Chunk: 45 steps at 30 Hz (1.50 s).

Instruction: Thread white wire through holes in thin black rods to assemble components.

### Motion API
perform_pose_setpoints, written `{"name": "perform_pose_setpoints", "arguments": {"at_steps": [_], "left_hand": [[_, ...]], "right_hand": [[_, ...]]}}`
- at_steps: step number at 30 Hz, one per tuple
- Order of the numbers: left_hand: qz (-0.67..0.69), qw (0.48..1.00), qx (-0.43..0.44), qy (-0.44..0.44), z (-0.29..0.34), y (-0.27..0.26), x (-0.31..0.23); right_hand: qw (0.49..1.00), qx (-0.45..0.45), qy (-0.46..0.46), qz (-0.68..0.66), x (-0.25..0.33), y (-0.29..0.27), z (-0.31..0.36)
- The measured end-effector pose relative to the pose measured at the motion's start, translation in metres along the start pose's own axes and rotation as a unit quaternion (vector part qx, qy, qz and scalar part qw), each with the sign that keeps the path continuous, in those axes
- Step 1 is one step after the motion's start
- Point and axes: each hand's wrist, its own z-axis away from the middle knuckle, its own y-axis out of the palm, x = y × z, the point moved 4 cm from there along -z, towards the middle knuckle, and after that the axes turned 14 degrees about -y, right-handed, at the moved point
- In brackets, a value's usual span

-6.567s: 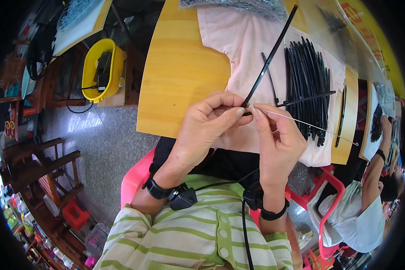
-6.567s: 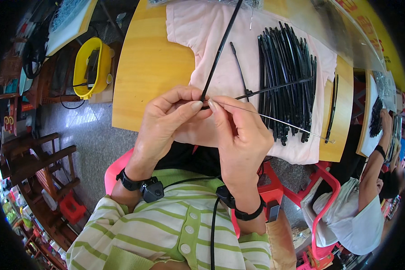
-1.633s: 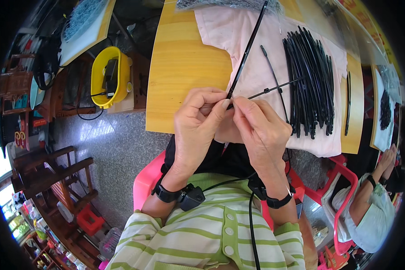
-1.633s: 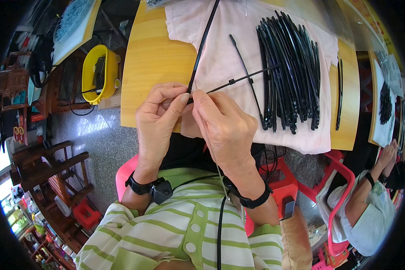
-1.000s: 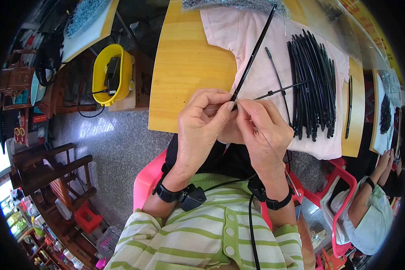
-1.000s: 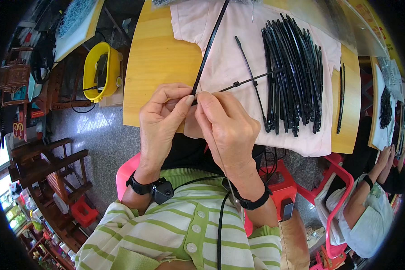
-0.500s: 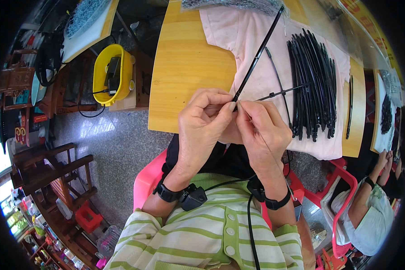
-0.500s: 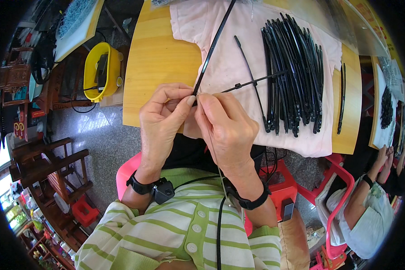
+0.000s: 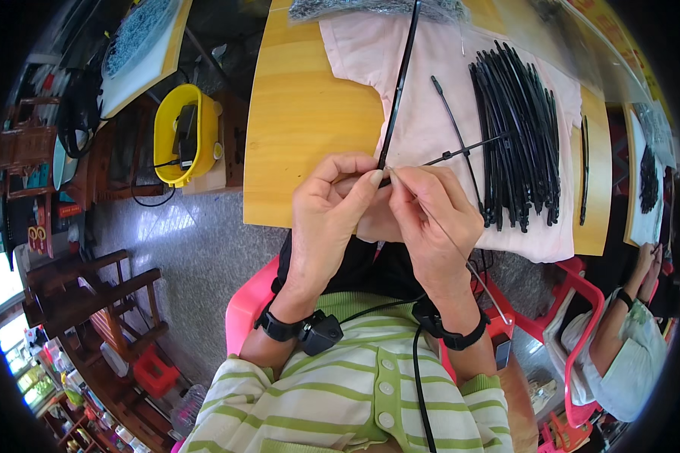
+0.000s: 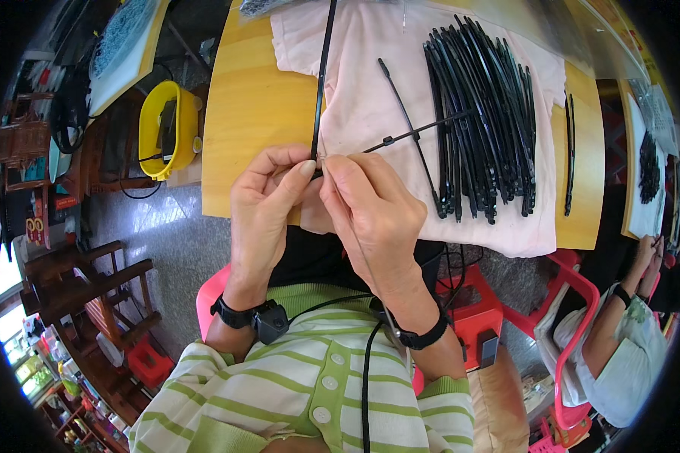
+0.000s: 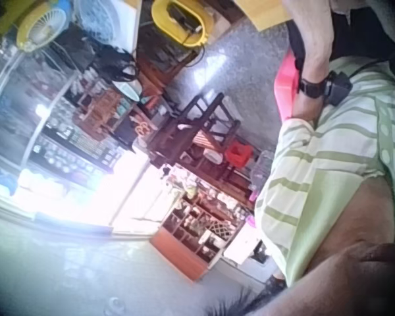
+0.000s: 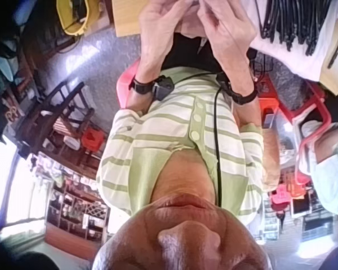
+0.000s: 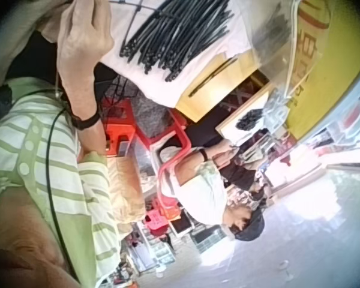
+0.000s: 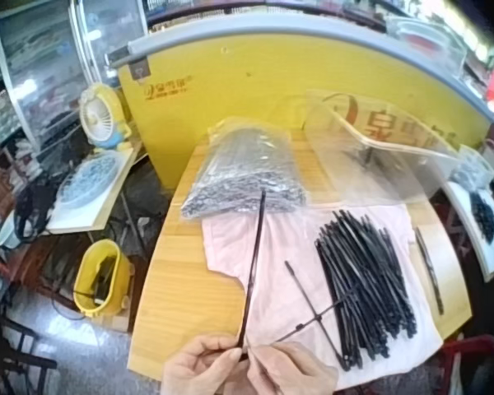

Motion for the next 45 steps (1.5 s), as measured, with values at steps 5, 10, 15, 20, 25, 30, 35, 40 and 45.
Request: {"name": "perform_pose_setpoints", "arguments": {"at_steps": [5, 10, 15, 20, 25, 30, 35, 40, 45], "left_hand": [[-0.049, 0.997, -0.001, 0.055, 0.0, 0.0, -0.001], [-0.067, 0.996, -0.002, 0.062, -0.001, 0.001, -0.001], [-0.069, 0.996, -0.008, 0.062, 0.0, 0.001, -0.003], [-0.03, 0.999, -0.005, 0.019, 0.0, 0.001, 0.0], [-0.019, 1.0, 0.018, -0.004, 0.001, 0.002, -0.002], [-0.042, 0.999, 0.028, -0.012, -0.002, 0.004, -0.003], [-0.01, 0.998, 0.039, -0.047, -0.003, 0.003, -0.002], [0.015, 0.996, 0.067, -0.06, -0.003, 0.0, -0.003], [0.021, 0.994, 0.076, -0.076, 0.0, 0.003, -0.006]], "right_hand": [[0.999, 0.008, -0.023, 0.028, 0.001, 0.0, -0.002], [0.999, 0.005, -0.032, 0.041, -0.001, 0.001, -0.002], [0.998, 0.001, -0.047, 0.039, 0.0, 0.0, -0.003], [0.999, -0.01, -0.033, 0.004, 0.001, -0.001, 0.002], [0.998, -0.031, -0.046, -0.009, 0.0, -0.003, 0.001], [0.999, -0.027, -0.013, -0.03, -0.004, -0.003, 0.001], [0.999, -0.034, -0.008, -0.038, -0.002, -0.007, 0.0], [0.994, -0.041, 0.027, -0.092, -0.002, -0.009, 0.001], [0.995, -0.046, -0.006, -0.09, 0.003, -0.012, 0.002]]}}
